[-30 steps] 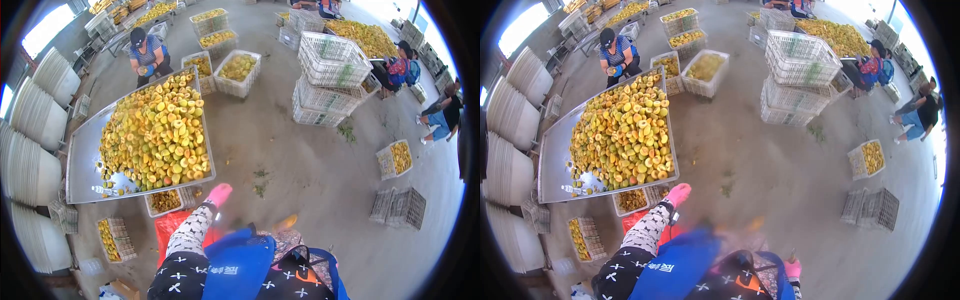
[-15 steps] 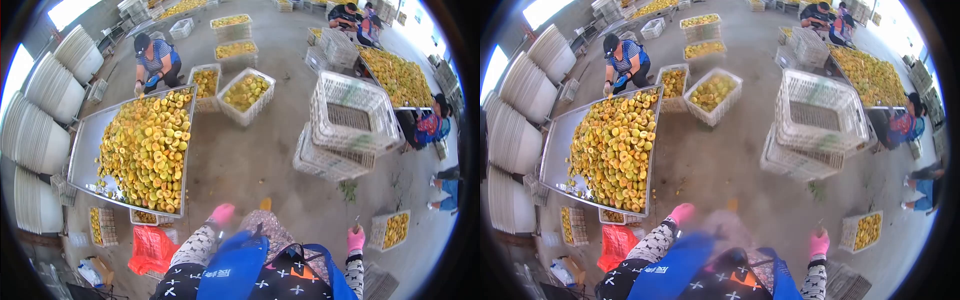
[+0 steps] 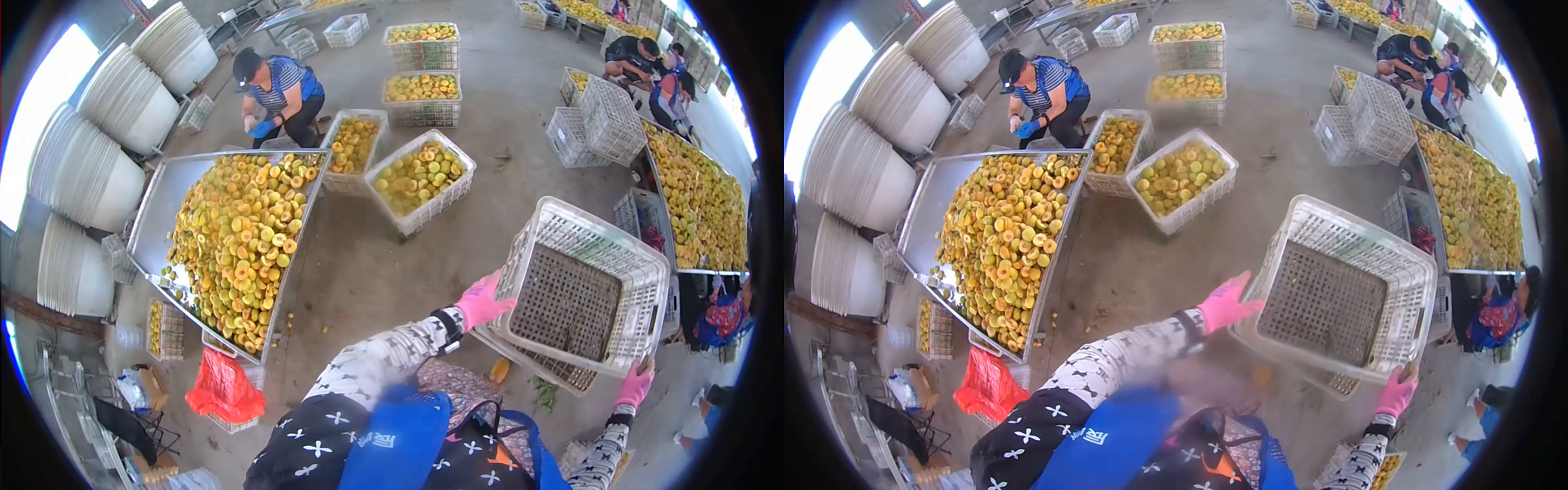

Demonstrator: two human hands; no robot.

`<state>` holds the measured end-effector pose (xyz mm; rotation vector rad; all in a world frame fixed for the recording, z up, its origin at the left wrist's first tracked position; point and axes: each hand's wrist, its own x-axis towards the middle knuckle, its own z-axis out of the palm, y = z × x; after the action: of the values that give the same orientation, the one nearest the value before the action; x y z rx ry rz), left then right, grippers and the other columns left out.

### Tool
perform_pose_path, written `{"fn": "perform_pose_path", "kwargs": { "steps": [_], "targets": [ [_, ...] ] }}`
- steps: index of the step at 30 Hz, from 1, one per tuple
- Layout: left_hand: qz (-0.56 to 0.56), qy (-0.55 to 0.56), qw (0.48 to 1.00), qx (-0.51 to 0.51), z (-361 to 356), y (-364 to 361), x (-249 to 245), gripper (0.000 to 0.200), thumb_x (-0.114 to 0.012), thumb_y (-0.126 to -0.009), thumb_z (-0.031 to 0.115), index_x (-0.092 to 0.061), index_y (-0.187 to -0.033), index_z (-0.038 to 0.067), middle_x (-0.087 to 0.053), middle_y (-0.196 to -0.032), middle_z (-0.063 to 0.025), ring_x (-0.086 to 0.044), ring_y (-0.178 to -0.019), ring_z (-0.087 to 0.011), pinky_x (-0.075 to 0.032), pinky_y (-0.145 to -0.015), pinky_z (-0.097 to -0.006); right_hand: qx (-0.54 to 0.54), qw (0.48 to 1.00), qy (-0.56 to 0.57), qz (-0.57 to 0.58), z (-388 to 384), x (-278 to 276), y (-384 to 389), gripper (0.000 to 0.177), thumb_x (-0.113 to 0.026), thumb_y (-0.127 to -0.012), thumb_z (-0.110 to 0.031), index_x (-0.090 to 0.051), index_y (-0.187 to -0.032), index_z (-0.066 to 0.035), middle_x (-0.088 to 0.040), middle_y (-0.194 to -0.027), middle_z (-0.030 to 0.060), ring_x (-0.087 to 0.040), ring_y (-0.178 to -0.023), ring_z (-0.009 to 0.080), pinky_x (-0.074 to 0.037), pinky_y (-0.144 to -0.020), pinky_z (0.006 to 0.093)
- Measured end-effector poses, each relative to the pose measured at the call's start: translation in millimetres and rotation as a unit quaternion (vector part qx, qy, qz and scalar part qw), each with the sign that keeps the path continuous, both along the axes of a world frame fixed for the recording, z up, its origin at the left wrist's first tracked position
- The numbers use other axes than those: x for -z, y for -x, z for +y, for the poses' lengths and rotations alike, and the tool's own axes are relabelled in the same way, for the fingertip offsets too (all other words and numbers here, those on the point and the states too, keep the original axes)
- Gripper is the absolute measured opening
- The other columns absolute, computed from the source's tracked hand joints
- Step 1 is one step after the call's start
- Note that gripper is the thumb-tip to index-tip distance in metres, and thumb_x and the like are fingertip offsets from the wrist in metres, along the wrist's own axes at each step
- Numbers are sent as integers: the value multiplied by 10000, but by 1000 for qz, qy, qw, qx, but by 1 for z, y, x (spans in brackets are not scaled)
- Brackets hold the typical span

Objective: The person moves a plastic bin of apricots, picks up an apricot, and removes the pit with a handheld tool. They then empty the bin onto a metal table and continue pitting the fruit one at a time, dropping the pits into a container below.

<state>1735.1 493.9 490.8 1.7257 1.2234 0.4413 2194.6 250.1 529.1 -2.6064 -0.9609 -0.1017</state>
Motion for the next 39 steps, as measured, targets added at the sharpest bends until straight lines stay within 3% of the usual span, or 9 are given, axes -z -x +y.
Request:
{"fn": "perform_pose_path", "kwargs": {
  "steps": [2, 6, 11, 18, 24, 28, 31, 34, 39],
  "targets": [
    [31, -21, 998, -56, 10, -50, 8, 925, -718, -839, 445, -266, -1490, -31, -481, -1399, -251, -561, -1211, -264, -454, -1001, -348, -10, 999, 30, -16, 24, 8, -41, 560, -587, -938, -295, -441, -1386, 9, -539, -1298, 256, -527, -1196, 401, -427, -1005, 431],
    [-80, 251, 945, -191, 17, -84, -42, 799, -683, -863, 354, -310, -1500, 48, -615, -1223, -167, -632, -938, -224, -517, -825, -352, -15, 994, 100, -38, 87, 7, -80, 582, -572, -950, -310, -413, -1410, 10, -528, -1307, 257, -518, -1202, 407, -424, -1006, 443],
    [34, 52, 986, -154, 26, -89, -10, 504, -587, -889, 334, -552, -1299, 42, -633, -1168, -231, -606, -1084, -374, -463, -937, -411, -42, 998, 5, 36, 75, 31, -150, 555, -590, -940, -279, -455, -1374, 40, -577, -1257, 241, -562, -1179, 367, -442, -992, 405],
    [92, 55, 978, -177, 27, -77, -27, 455, -611, -867, 377, -627, -1197, 63, -662, -1120, -196, -615, -1053, -373, -472, -918, -423, -105, 932, -36, 345, 94, 6, -155, 498, -660, -876, -152, -519, -1277, 108, -656, -1106, 160, -612, -1006, 226, -464, -923, 335],
    [0, 137, 969, -206, 18, -51, 6, 508, -671, -834, 382, -626, -1195, 28, -676, -1079, -190, -645, -1028, -288, -481, -889, -371, -165, 933, -119, 298, 86, -12, -158, 447, -661, -851, -86, -534, -1231, 113, -643, -1062, 120, -601, -945, 184, -476, -881, 312],
    [-103, 114, 961, -228, -60, -15, -67, 459, -673, -812, 264, -614, -1193, 15, -657, -826, -56, -567, -625, -118, -490, -620, -270, -232, 936, -108, 241, 67, -148, -98, 589, -706, -888, -344, -531, -1367, -48, -625, -1250, 209, -652, -967, 398, -539, -876, 491],
    [-275, 51, 910, -307, -141, 43, -81, 434, -676, -803, 194, -612, -1191, 9, -647, -853, -11, -576, -693, -85, -483, -633, -270, -313, 944, 1, -106, 56, -258, 27, 541, -703, -896, -259, -534, -1314, 39, -674, -1088, 197, -669, -941, 380, -539, -853, 520],
    [-392, 15, 835, -385, -264, 109, -68, 345, -685, -803, 156, -625, -1122, 39, -623, -859, 6, -554, -722, -60, -460, -622, -244, -345, 907, -178, 167, 17, -227, 39, 572, -658, -892, -182, -463, -1323, 140, -605, -1218, 210, -598, -1047, 252, -465, -943, 329],
    [-385, 15, 755, -531, -444, 275, -76, 210, -689, -855, 156, -607, -1030, 75, -570, -846, 59, -512, -742, -47, -426, -650, -228, -396, 903, -152, 73, 3, -205, 259, 504, -648, -876, -116, -490, -1274, 151, -624, -1132, 208, -595, -1003, 259, -463, -918, 330]
  ]
}}
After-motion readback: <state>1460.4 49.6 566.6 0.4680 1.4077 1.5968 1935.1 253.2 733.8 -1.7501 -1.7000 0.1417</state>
